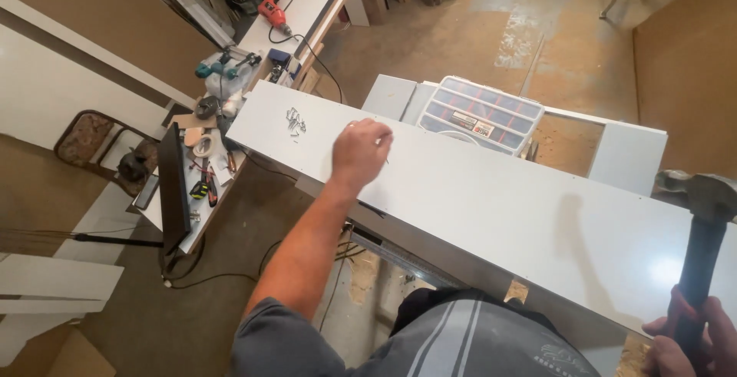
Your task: The person is hammering a series of small nails into the edge of a white wooden board placed on a workbench in a workshop.
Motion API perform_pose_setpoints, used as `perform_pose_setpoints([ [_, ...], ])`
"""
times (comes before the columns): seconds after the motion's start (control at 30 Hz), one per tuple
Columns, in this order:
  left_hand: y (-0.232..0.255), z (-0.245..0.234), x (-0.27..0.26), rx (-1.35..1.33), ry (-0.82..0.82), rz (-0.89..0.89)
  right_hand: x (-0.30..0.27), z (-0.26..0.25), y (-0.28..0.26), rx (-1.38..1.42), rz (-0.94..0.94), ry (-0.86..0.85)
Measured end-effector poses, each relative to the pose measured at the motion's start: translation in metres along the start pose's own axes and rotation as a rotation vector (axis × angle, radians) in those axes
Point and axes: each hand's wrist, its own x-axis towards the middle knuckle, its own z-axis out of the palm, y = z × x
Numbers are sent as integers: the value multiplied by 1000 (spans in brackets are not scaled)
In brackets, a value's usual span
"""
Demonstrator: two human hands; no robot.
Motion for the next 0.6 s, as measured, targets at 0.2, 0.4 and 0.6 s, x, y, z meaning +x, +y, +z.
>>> perform_pose_setpoints([
  [0.2, -46, -17, 3, 123, -215, 388, -29, 26, 9, 121, -154, 70],
  [0.4, -20, -25, 37, 371, -494, 710, -49, 39, 3, 48, -133, 19],
  [0.6, -7, -17, 48, 489, -617, 898, -78, 69, -10, 33, 29, 126],
])
